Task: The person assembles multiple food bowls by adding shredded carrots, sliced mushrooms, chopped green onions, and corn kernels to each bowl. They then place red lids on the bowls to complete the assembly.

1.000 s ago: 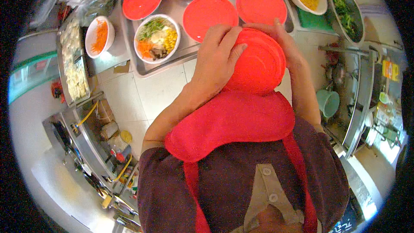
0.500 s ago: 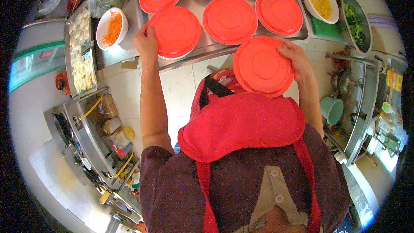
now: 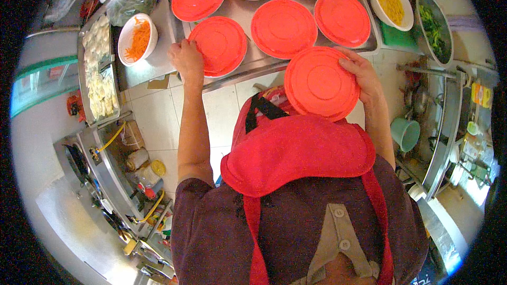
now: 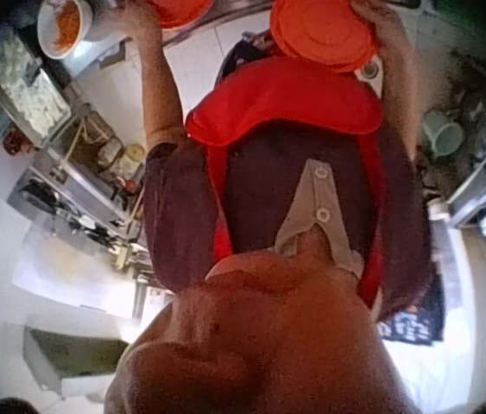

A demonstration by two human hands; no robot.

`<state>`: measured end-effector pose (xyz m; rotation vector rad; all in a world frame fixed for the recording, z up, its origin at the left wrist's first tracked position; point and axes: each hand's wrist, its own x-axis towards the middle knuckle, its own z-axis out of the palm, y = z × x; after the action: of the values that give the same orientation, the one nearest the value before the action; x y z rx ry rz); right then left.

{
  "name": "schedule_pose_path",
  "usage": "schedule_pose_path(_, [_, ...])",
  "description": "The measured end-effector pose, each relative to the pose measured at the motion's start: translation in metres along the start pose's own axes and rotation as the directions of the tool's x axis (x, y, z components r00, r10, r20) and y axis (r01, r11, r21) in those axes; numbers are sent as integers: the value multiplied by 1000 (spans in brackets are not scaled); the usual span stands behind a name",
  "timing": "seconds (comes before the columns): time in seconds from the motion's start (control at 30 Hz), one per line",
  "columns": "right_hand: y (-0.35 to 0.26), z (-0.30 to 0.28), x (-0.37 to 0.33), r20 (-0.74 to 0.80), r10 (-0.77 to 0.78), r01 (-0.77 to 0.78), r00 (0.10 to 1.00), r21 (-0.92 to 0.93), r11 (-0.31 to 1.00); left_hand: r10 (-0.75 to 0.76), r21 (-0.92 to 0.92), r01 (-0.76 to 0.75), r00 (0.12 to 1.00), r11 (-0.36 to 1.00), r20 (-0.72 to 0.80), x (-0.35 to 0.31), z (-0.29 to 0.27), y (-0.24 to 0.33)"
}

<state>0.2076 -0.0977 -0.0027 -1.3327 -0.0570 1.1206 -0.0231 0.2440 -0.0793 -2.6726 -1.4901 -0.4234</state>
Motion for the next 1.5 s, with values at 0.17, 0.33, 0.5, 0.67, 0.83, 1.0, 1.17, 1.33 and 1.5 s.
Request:
schedule_pose_path(0.17, [-2,5,6,9,11,-11,1000,8,1000,-29,-45,33,997,998,75,3,4,-3])
schedule_pose_path(0.33, [-9,16,7,51,24,-22,998,-33,999,2,-184,2,1000,983,20,-6,-2,5])
schedule_pose_path(0.5, [-10,22,9,52,8,-3,999,-90,996,15,-101,-15,1000,995,2,-9,-3,9])
schedule_pose_path(0.67, [-5,29,17,62,-27,35,998,-142,989,58,21,-58,998,998,1,-11,0,6])
schedule_pose_path(0.83, [-22,63,26,69,-58,60,996,-30,998,0,-284,-17,998,959,-59,-9,-36,10])
schedule_pose_path(1.0, [-25,122,55,150,-229,240,962,-60,969,200,-865,499,843,58,499,-30,-105,42])
schedule_pose_path(1.17, [-31,172,73,142,-369,388,918,-142,911,171,-862,488,869,-137,465,14,-126,7])
schedule_pose_path(1.33, [-25,139,70,46,-285,280,957,-392,876,-92,-859,-80,985,506,-146,155,-129,-76])
schedule_pose_path(1.5, [6,89,23,-67,-116,92,991,-285,954,-278,-983,-57,960,-174,-7,310,-70,-114])
